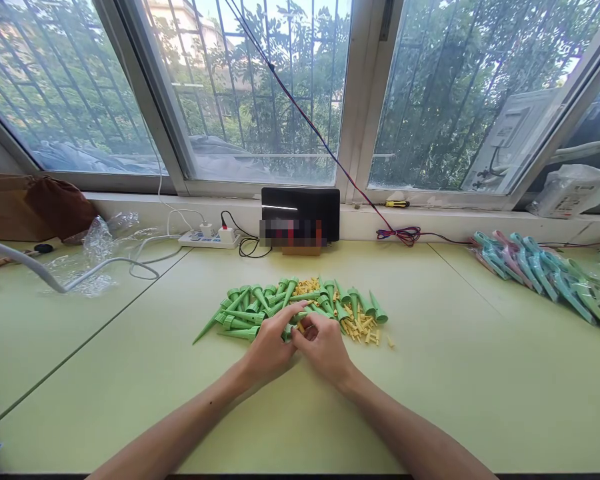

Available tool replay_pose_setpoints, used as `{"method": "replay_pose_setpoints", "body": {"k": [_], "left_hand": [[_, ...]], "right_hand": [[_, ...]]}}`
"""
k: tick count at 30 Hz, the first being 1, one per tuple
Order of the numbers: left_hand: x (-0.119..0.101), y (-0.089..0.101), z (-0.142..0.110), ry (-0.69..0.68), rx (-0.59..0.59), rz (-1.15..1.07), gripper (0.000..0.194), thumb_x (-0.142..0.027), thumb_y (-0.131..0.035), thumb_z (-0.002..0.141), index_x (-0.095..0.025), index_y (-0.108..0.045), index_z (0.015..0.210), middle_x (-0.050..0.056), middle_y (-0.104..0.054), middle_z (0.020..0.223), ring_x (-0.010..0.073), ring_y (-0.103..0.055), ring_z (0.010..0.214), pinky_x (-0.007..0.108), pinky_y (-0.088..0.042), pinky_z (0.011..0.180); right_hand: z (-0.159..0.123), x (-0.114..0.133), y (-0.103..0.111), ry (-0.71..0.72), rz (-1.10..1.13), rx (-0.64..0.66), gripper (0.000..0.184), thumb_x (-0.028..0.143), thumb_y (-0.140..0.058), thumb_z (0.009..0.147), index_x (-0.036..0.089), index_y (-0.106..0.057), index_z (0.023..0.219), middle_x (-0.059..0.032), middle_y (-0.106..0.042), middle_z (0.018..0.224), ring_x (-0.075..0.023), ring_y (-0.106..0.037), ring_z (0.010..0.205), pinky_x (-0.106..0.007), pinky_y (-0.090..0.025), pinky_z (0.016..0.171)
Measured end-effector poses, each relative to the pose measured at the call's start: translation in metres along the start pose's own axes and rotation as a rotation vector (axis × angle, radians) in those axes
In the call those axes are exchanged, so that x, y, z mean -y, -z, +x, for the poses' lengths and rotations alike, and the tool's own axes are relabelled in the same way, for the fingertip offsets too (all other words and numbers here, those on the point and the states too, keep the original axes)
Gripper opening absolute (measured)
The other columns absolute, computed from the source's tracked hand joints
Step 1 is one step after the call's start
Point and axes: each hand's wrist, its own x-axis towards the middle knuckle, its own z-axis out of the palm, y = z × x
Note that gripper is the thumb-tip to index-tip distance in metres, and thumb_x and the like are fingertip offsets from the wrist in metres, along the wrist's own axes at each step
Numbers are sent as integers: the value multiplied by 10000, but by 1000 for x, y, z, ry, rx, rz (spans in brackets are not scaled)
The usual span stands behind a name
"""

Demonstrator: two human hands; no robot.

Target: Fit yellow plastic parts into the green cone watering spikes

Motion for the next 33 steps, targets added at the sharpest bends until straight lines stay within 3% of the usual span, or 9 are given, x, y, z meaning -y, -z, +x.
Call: {"method": "replay_pose_setpoints", "body": {"k": [8, 16, 20, 24, 29, 33], "left_hand": [[0, 1, 0, 26, 3, -2, 555, -54, -570, 744, -211, -548, 1276, 104, -604, 1335, 250, -576, 1230, 415, -495, 1028], [-2, 2, 2, 38, -2, -1, 510, -100, -597, 781, -209, -555, 1277, 104, -629, 1297, 256, -602, 1188, 393, -520, 988], [-5, 3, 3, 76, 0, -32, 493, -115, -588, 789, -201, -559, 1273, 105, -655, 1242, 243, -656, 1060, 328, -585, 812], [-11, 5, 5, 125, 22, -107, 436, -164, -574, 819, -189, -561, 1254, 82, -709, 1058, 187, -689, 810, 269, -574, 647], [-14, 8, 6, 120, 20, -222, 286, -148, -608, 774, -183, -593, 1057, 57, -701, 979, 192, -673, 882, 302, -556, 806], [-13, 10, 7, 156, 67, -390, 256, -206, -652, 788, -175, -583, 1032, 71, -672, 931, 193, -656, 887, 307, -549, 821]], "right_hand": [[0, -3, 2, 38, 35, 58, 251, 352, -537, 914, 191, -615, 738, -21, -631, 654, -162, -559, 553, -274, -429, 530], [0, -1, 4, 67, 35, 71, 327, 353, -480, 955, 212, -549, 668, -2, -576, 581, -162, -533, 524, -280, -390, 524], [0, -1, 4, 77, 28, 66, 349, 346, -461, 964, 219, -511, 643, 4, -564, 567, -162, -533, 517, -283, -387, 533], [0, -1, 4, 56, 72, 69, 327, 365, -468, 961, 218, -533, 676, 0, -573, 578, -167, -553, 523, -282, -407, 532], [-1, 2, 4, 39, 102, 61, 228, 370, -562, 905, 194, -566, 760, -10, -597, 625, -161, -562, 547, -265, -411, 514], [-1, 7, 4, 46, 76, 37, 234, 349, -583, 874, 187, -544, 709, 0, -565, 605, -134, -515, 526, -246, -384, 497]]}}
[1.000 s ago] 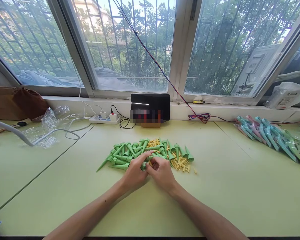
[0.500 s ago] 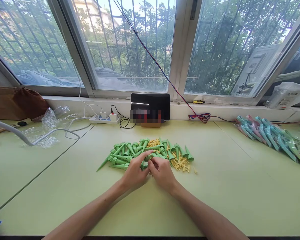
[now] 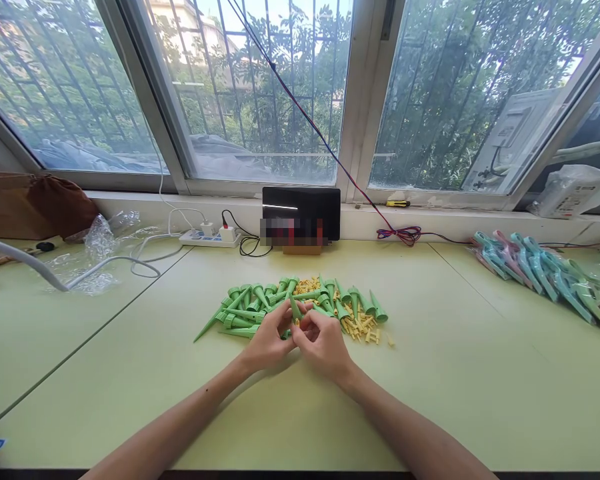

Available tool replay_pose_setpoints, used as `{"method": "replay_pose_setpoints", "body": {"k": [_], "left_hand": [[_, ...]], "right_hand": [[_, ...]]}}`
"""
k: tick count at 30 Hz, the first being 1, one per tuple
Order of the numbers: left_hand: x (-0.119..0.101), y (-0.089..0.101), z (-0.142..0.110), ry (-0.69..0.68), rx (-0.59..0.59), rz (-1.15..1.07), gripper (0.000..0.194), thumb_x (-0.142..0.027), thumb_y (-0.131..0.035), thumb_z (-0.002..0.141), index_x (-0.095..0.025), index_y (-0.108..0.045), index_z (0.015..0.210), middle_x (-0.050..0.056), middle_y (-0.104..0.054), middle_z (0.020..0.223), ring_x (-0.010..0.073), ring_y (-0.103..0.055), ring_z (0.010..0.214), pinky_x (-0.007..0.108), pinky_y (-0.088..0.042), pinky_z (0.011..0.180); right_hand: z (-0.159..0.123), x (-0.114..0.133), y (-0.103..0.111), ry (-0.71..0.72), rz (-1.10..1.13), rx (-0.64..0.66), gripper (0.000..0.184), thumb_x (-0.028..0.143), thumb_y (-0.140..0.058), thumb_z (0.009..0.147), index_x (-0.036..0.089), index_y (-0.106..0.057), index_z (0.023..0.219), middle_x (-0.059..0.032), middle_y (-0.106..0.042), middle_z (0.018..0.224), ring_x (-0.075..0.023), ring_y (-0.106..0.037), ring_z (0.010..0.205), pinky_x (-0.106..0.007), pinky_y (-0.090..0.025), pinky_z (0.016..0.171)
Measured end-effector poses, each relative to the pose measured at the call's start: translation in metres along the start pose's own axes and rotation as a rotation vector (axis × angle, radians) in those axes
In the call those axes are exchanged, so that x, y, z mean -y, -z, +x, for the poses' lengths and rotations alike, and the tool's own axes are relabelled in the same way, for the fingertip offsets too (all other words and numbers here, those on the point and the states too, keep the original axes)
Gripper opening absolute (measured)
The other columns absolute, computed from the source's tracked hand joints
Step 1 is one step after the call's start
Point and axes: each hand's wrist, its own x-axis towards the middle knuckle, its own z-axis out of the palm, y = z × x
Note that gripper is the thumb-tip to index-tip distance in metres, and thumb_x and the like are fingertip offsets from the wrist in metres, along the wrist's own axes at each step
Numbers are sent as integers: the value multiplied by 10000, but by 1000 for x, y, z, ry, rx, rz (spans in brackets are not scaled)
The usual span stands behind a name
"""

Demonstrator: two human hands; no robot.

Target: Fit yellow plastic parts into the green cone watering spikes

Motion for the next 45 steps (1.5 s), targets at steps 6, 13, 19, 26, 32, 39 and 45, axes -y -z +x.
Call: {"method": "replay_pose_setpoints", "body": {"k": [6, 13, 19, 26, 32, 39, 45], "left_hand": [[1, 1, 2, 73, 52, -147, 283, -280, -712, 775, -147, -567, 978, 39, -608, 829, 168, -598, 817, 277, -518, 768], [3, 2, 3, 102, 15, -113, 282, -290, -721, 763, -145, -569, 952, -1, -547, 771, 127, -533, 719, 239, -493, 666], [0, 3, 4, 90, 97, -266, 402, -276, -689, 825, -162, -553, 1186, 119, -621, 1173, 230, -602, 1085, 360, -517, 956], [7, 4, 5, 54, 121, -245, 399, -132, -604, 808, -161, -570, 1205, 101, -630, 1190, 224, -609, 1091, 354, -501, 965], [8, 4, 5, 42, 131, -126, 257, -90, -533, 799, -133, -618, 1038, 44, -641, 889, 166, -599, 824, 266, -505, 741], [7, 6, 5, 63, 191, -150, 413, -143, -559, 832, -140, -577, 1244, 67, -649, 969, 185, -608, 883, 293, -500, 816], [6, 7, 5, 71, 200, -181, 418, -200, -574, 855, -140, -575, 1269, 74, -670, 979, 191, -611, 880, 272, -494, 756]], "right_hand": [[0, 3, -1, 40, -24, -52, 275, 338, -600, 849, 191, -486, 645, 25, -498, 566, -106, -431, 495, -232, -331, 471], [0, 0, -1, 43, -1, -46, 252, 331, -576, 878, 196, -494, 681, 17, -537, 571, -121, -500, 491, -236, -401, 489], [0, -1, 0, 53, 37, -120, 234, 344, -550, 911, 192, -528, 734, -1, -592, 633, -121, -535, 489, -239, -443, 489], [-2, -3, -2, 196, -59, -156, 111, 279, -625, 856, 191, -571, 897, 10, -578, 686, -126, -548, 559, -236, -472, 532], [-2, -10, -2, 275, -189, -168, 75, 239, -598, 856, 197, -536, 848, 30, -514, 657, -116, -500, 546, -234, -443, 533], [-2, -11, -3, 275, -170, -132, 83, 252, -571, 889, 200, -525, 843, 39, -479, 648, -106, -459, 535, -221, -401, 515], [0, -10, -2, 275, -151, -117, 96, 260, -572, 889, 199, -525, 831, 46, -460, 635, -104, -435, 532, -217, -378, 508]]}}
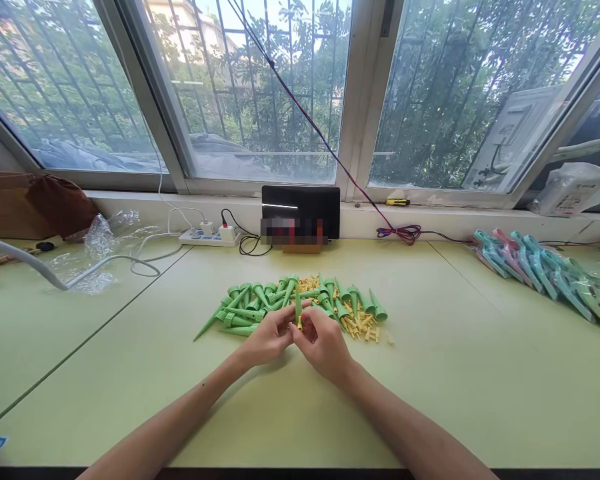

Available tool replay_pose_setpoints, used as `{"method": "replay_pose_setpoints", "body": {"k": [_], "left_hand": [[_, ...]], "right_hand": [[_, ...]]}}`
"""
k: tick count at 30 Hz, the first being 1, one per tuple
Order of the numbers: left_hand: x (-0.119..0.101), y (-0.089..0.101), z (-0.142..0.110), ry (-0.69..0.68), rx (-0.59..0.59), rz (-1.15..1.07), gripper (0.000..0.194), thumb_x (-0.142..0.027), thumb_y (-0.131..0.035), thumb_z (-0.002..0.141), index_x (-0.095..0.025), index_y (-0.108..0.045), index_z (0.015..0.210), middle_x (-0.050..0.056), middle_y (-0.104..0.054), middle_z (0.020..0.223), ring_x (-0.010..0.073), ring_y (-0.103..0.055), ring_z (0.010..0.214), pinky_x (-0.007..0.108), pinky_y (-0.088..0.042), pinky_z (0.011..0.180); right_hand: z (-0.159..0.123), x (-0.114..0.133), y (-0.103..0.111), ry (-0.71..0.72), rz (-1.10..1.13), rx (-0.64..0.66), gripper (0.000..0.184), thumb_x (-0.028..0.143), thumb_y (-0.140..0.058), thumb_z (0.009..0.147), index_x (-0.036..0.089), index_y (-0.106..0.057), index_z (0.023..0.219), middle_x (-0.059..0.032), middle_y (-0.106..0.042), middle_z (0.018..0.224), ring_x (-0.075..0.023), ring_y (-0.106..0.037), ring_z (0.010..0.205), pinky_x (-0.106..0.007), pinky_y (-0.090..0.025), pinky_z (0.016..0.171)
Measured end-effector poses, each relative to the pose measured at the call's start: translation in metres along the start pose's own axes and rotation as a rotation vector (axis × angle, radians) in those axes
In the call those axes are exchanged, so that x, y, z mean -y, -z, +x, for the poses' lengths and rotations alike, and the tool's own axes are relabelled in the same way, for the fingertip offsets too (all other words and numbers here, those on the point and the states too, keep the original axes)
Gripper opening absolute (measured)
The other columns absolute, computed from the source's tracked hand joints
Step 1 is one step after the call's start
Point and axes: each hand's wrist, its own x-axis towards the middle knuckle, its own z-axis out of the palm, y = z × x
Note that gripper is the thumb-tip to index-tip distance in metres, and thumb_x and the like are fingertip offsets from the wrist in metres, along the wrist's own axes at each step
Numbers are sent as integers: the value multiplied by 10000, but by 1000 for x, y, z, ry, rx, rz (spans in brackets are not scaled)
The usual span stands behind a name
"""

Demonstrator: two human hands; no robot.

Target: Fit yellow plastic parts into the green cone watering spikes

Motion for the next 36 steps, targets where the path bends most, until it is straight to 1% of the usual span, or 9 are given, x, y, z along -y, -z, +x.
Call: {"method": "replay_pose_setpoints", "body": {"k": [5, 8, 12, 17, 20, 24, 29, 32, 36], "left_hand": [[-1, 0, 0, 8, 10, -38, 411, -194, -625, 816, -153, -596, 1223, 73, -672, 1001, 209, -613, 917, 298, -491, 809], [0, 0, 1, -5, 7, -45, 342, -189, -622, 815, -151, -615, 1155, 70, -665, 980, 205, -608, 909, 310, -485, 827], [-2, 0, 1, -21, 5, -30, 180, -188, -589, 824, -137, -624, 993, 49, -638, 889, 173, -578, 829, 278, -469, 757], [-7, -1, 2, -26, -3, -36, 38, -175, -577, 803, -148, -558, 823, 0, -552, 765, 132, -517, 739, 231, -419, 669], [-9, -2, 2, -15, -12, -11, 57, -170, -571, 793, -154, -516, 787, -21, -488, 722, 109, -451, 682, 215, -368, 611], [-7, -3, 1, 23, -45, 20, 185, -196, -605, 777, -171, -429, 730, -55, -358, 661, 80, -325, 602, 203, -286, 531], [-4, -4, 1, 56, -5, -32, 209, -282, -646, 804, -160, -477, 819, -37, -428, 698, 90, -398, 632, 211, -354, 561], [-3, -4, 1, 57, 0, -51, 271, -340, -683, 796, -160, -482, 823, -37, -426, 675, 97, -430, 634, 216, -378, 571], [-2, -4, 1, 43, 4, -57, 328, -383, -681, 801, -174, -429, 778, -53, -386, 654, 84, -387, 604, 211, -350, 548]], "right_hand": [[1, 1, 1, -10, 16, 25, 83, 258, -567, 893, 196, -536, 846, 47, -456, 640, -103, -428, 539, -216, -373, 512], [1, 1, 2, -21, 30, 40, 77, 261, -559, 898, 197, -539, 859, 46, -450, 642, -105, -423, 543, -217, -372, 514], [2, 1, 3, -21, 27, 52, 81, 260, -549, 899, 200, -534, 846, 44, -439, 642, -108, -415, 544, -222, -366, 514], [2, 2, 3, -30, 41, 52, 74, 246, -551, 891, 200, -523, 840, 51, -428, 641, -101, -412, 536, -213, -365, 506], [1, 2, 2, -37, 33, 24, 98, 248, -564, 877, 204, -506, 813, 59, -424, 623, -98, -412, 524, -210, -365, 501], [1, 4, 0, -62, 7, -47, 133, 249, -585, 839, 209, -475, 775, 73, -417, 580, -92, -412, 480, -206, -366, 471], [-1, 5, -4, -67, -35, -139, 186, 242, -597, 800, 221, -424, 734, 78, -412, 562, -89, -417, 458, -203, -379, 457], [-3, 4, -7, -54, -71, -174, 206, 227, -583, 796, 225, -400, 702, 76, -401, 559, -87, -400, 458, -206, -368, 459], [-5, 2, -11, -33, -111, -194, 212, 211, -560, 794, 228, -381, 681, 72, -378, 558, -89, -368, 462, -214, -337, 456]]}}
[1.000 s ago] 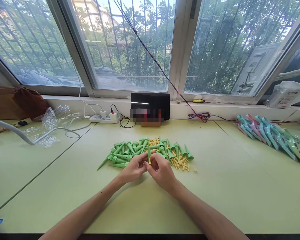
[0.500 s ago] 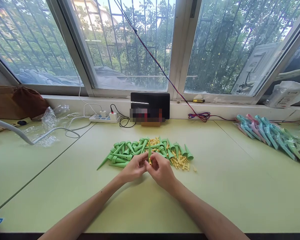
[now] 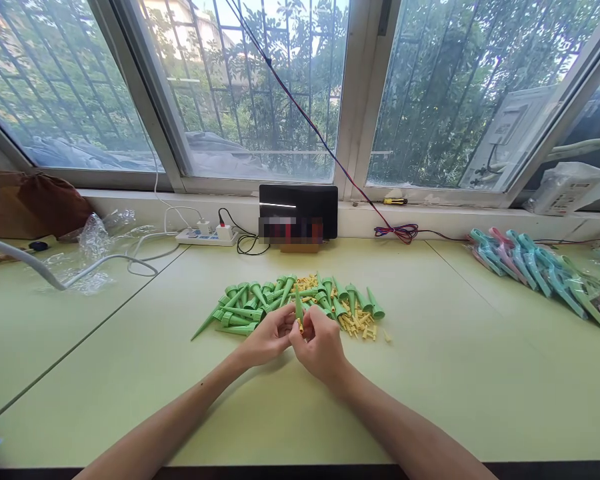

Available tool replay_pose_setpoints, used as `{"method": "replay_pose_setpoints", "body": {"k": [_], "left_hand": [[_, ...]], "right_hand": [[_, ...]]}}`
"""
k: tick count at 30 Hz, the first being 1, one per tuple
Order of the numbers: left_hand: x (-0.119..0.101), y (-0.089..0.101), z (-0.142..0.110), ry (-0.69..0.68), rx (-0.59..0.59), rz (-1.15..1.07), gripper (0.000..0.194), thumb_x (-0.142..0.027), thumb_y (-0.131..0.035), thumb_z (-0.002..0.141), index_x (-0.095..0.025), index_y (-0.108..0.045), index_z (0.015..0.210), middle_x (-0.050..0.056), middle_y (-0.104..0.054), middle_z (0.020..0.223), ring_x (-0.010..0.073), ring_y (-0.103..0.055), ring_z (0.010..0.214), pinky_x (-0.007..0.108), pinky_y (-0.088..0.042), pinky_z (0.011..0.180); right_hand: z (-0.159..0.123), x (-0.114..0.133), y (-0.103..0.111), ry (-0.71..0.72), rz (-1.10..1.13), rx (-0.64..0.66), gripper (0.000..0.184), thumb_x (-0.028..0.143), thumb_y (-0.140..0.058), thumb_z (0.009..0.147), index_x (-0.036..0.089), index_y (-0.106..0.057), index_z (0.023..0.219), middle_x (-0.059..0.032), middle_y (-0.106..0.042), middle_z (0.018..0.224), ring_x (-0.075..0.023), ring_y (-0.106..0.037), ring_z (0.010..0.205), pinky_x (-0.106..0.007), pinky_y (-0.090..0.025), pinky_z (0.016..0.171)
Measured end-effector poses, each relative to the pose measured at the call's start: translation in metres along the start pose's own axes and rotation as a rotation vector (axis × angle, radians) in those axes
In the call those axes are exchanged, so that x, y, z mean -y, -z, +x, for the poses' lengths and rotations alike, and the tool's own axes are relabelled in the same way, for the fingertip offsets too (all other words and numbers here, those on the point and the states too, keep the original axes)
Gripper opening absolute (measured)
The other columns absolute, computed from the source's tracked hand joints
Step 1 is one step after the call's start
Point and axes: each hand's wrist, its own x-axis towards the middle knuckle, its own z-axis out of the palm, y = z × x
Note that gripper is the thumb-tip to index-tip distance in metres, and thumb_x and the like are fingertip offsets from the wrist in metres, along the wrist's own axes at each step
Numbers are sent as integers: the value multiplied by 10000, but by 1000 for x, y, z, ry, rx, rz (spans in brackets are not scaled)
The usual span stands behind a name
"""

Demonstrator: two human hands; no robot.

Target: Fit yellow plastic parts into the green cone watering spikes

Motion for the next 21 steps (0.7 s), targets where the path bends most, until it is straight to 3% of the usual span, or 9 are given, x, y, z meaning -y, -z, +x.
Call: {"method": "replay_pose_setpoints", "body": {"k": [8, 21], "left_hand": [[-2, 0, -1, -3, 3, 54, 366, -359, -630, 832, -199, -319, 725, -64, -301, 653, 79, -265, 597, 216, -245, 509], [-1, 1, -2, -15, 24, 70, 404, -421, -619, 843, -204, -296, 731, -62, -264, 659, 85, -245, 598, 223, -237, 508]], "right_hand": [[1, 2, 0, 62, 4, 18, 241, 188, -526, 814, 227, -343, 661, 72, -337, 558, -88, -342, 457, -216, -304, 450], [0, 3, 1, 82, -6, 21, 236, 187, -516, 816, 229, -352, 651, 64, -364, 548, -93, -355, 449, -219, -315, 446]]}}
